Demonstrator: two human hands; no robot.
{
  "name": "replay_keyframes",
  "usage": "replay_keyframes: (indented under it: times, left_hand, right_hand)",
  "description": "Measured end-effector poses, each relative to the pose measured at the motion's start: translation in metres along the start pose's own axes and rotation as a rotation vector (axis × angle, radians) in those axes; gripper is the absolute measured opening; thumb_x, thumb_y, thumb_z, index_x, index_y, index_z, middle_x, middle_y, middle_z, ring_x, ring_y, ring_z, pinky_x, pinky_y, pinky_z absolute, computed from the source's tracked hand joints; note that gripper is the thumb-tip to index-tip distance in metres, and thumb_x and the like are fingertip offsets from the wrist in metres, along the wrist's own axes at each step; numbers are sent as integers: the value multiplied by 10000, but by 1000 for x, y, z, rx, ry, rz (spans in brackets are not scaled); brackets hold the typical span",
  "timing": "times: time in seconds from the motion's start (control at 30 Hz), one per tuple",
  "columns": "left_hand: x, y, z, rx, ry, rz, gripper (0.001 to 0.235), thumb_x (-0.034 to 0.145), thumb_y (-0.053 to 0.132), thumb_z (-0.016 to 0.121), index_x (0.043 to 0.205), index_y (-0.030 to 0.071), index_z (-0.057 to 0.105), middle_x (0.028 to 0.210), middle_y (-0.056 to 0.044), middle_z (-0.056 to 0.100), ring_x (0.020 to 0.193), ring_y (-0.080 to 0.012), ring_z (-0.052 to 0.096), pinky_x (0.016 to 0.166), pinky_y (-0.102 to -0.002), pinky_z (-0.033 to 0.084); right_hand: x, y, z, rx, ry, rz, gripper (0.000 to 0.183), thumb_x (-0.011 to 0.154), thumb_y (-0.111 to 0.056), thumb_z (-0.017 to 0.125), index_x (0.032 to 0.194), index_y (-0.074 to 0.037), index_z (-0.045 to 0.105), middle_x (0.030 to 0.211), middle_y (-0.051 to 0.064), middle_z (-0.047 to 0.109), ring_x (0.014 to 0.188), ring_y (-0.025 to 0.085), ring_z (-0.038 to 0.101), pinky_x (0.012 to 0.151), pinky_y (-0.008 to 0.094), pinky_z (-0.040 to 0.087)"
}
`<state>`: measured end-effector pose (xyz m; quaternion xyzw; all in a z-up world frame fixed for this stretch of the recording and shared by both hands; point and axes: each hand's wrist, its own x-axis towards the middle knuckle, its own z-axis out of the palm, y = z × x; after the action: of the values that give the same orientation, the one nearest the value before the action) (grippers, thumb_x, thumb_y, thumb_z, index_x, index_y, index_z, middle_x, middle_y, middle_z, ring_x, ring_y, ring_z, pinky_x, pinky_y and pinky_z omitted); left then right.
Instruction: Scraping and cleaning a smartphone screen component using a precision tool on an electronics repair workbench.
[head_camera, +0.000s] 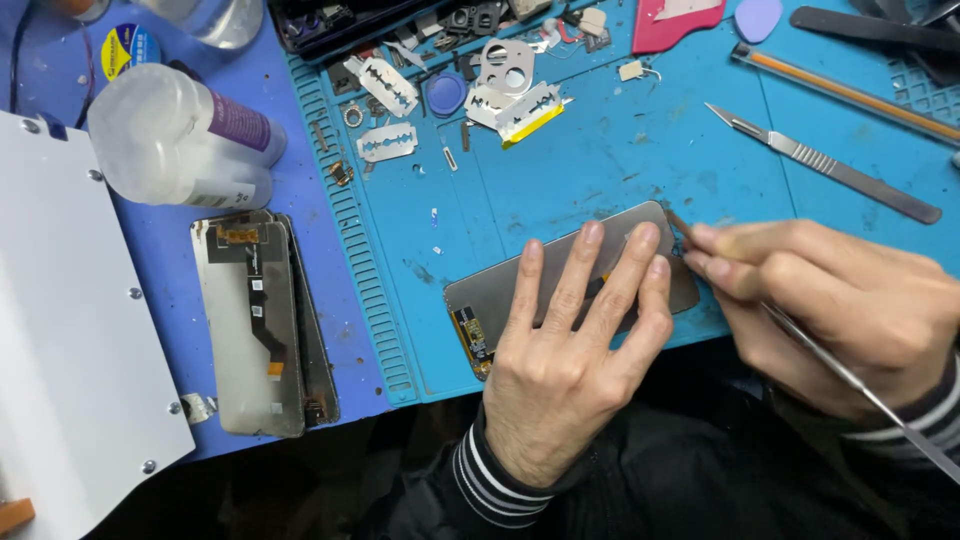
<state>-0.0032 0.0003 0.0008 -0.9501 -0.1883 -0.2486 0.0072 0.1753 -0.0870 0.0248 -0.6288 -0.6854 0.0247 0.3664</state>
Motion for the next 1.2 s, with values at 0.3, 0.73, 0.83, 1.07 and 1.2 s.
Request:
replay_keyframes:
  times: [0.3, 0.73, 0.83, 1.07, 1.2]
  left_hand:
    - [0, 1, 0, -6, 22, -8, 148, 1113, 173, 745, 1257, 145, 722, 1460, -43, 620, 1375, -320, 596, 1160, -572, 480]
    - [-1, 0, -3, -28, -10, -9, 225, 1107, 97, 654, 1329, 102, 690, 1469, -65, 620, 1367, -331, 629, 1141, -588, 505]
    - [-2, -1, -9, -3, -7, 9, 255, 1113, 93, 614, 1357, 97, 688, 1476, -57, 619, 1382, -325, 611, 1147, -582, 501]
    - [8, -5, -36, -387, 49, -87, 387, 1080, 281, 554, 1213, -75, 623, 1465, -282, 560, 1426, -548, 453, 1146, -720, 347]
    - [-7, -26, -32, -75, -35, -176, 560, 949, 502, 676, 1312, 76, 658, 1372, -137, 661, 1241, -427, 563, 1077, -716, 325]
  right_hand:
    - [-14, -5, -3, 58, -12, 141, 96, 903, 73, 765, 934, 29, 685, 1081, 171, 765, 1005, 232, 768, 896, 320, 597]
    - [-57, 11, -2, 82, 111, 504, 157, 981, 168, 781, 884, 70, 707, 1078, 252, 733, 1092, 314, 748, 1032, 369, 598]
    - [-49, 6, 0, 109, 220, 378, 250, 1056, 198, 789, 1042, 125, 550, 1070, 270, 611, 1112, 370, 752, 1045, 409, 626]
    - [-4, -10, 3, 60, 379, 316, 215, 899, 85, 817, 798, 12, 643, 934, 178, 748, 851, 214, 752, 813, 268, 554]
    - [-1, -14, 2, 10, 354, 461, 192, 855, 30, 819, 751, 12, 659, 840, 172, 743, 837, 230, 765, 812, 317, 589]
